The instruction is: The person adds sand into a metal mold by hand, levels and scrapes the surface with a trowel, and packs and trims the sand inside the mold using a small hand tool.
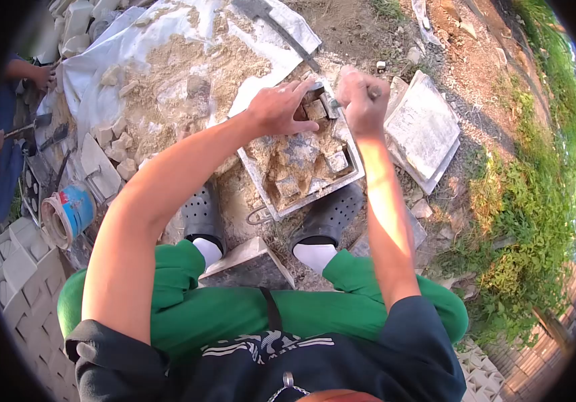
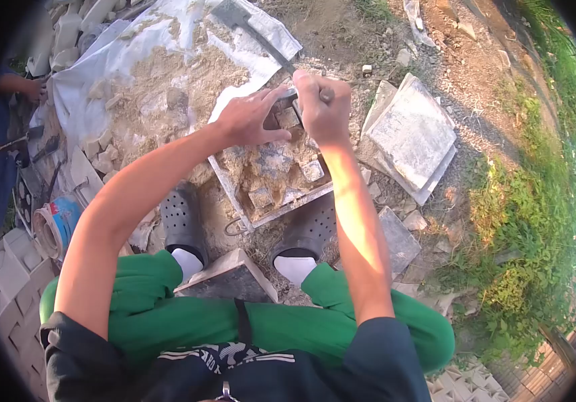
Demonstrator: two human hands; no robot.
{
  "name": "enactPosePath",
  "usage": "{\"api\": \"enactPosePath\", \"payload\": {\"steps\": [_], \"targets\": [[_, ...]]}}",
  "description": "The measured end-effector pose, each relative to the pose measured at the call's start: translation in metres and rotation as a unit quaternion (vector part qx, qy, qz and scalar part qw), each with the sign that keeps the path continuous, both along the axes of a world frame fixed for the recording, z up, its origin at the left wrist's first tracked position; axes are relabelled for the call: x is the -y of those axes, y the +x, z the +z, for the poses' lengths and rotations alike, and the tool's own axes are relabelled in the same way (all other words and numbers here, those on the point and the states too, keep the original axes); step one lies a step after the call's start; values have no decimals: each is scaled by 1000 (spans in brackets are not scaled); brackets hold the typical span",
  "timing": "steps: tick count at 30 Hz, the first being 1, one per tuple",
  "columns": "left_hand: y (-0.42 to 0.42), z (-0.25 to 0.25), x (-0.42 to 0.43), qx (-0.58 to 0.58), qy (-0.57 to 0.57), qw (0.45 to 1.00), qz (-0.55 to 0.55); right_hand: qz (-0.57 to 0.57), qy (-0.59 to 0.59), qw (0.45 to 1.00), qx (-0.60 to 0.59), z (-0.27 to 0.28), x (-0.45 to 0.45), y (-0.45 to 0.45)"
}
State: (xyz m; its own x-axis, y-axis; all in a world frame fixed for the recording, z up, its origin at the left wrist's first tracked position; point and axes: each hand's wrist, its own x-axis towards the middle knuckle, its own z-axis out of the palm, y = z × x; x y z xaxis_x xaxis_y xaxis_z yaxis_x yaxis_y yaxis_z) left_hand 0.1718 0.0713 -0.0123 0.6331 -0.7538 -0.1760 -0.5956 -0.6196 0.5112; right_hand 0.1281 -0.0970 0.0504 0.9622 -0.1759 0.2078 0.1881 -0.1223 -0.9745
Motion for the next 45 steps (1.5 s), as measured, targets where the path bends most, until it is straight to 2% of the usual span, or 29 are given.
{"api": "enactPosePath", "payload": {"steps": [1,3,4,5,7,8,11,12,13,15,17,19,20,21,23,24,27,28,29,31,34,35,36,37,39,41,42,43,45], "targets": [[6,3,-5,-24,24,999,-30,4,3,1000,-3,14,-1,3],[7,5,-14,-9,22,999,-34,-32,99,993,52,45,-5,0],[1,6,-19,31,17,999,-25,-28,164,985,56,42,-2,-2],[-7,5,-24,64,14,998,-22,-29,167,984,59,31,-1,-2],[-10,5,-31,42,31,999,-16,-9,127,991,48,10,2,5],[-12,4,-33,33,16,999,0,-28,56,996,-56,4,4,5],[-9,6,-38,37,6,999,20,-7,123,989,82,13,4,-6],[-21,6,-40,27,11,999,21,-64,145,987,37,24,-4,-15],[-23,6,-41,26,15,999,19,-69,128,987,70,19,-9,-18],[-21,1,-40,42,-4,999,13,-45,-22,998,26,-2,-20,-6],[-22,-3,-37,67,-27,997,6,-25,-21,999,-1,14,-16,-2],[-29,-10,-29,161,-15,986,43,-80,69,994,41,30,-12,-4],[-36,-15,-22,158,-24,984,84,-80,134,987,44,20,-10,-6],[-47,-16,-15,150,-25,985,83,-37,16,988,146,-14,-2,0],[-65,-15,5,158,-20,971,177,-19,69,997,-14,-3,-3,1],[-72,-16,13,143,-33,973,178,-43,70,997,0,6,-5,5],[-104,-3,19,68,-66,985,141,-69,166,982,63,18,-6,-6],[-114,0,19,60,-64,986,140,-86,120,986,72,0,-10,-2],[-123,1,16,55,-64,987,137,-119,56,991,-14,-19,-12,3],[-126,12,5,69,7,996,51,-135,84,987,-27,12,-18,7],[-112,-3,-13,108,-57,992,8,-226,168,959,21,32,-15,-12],[-107,-7,-20,113,-85,990,-32,-224,169,960,21,22,-17,-12],[-97,-11,-24,115,-114,984,-69,-216,117,969,14,9,-22,-11],[-88,-11,-25,119,-145,980,-72,-208,63,976,7,5,-27,-9],[-73,-6,-29,127,-121,981,-81,-238,46,970,-29,13,-29,-19],[-70,-2,-27,133,-118,983,-45,-279,144,949,21,32,-32,-36],[-73,-1,-27,128,-111,986,-13,-274,103,954,70,-5,-23,-36],[-78,-3,-26,125,-112,986,-15,-268,100,958,-30,-7,-35,-34],[-82,-9,-22,153,-50,986,-37,-288,103,951,-42,13,-32,-31]]}}
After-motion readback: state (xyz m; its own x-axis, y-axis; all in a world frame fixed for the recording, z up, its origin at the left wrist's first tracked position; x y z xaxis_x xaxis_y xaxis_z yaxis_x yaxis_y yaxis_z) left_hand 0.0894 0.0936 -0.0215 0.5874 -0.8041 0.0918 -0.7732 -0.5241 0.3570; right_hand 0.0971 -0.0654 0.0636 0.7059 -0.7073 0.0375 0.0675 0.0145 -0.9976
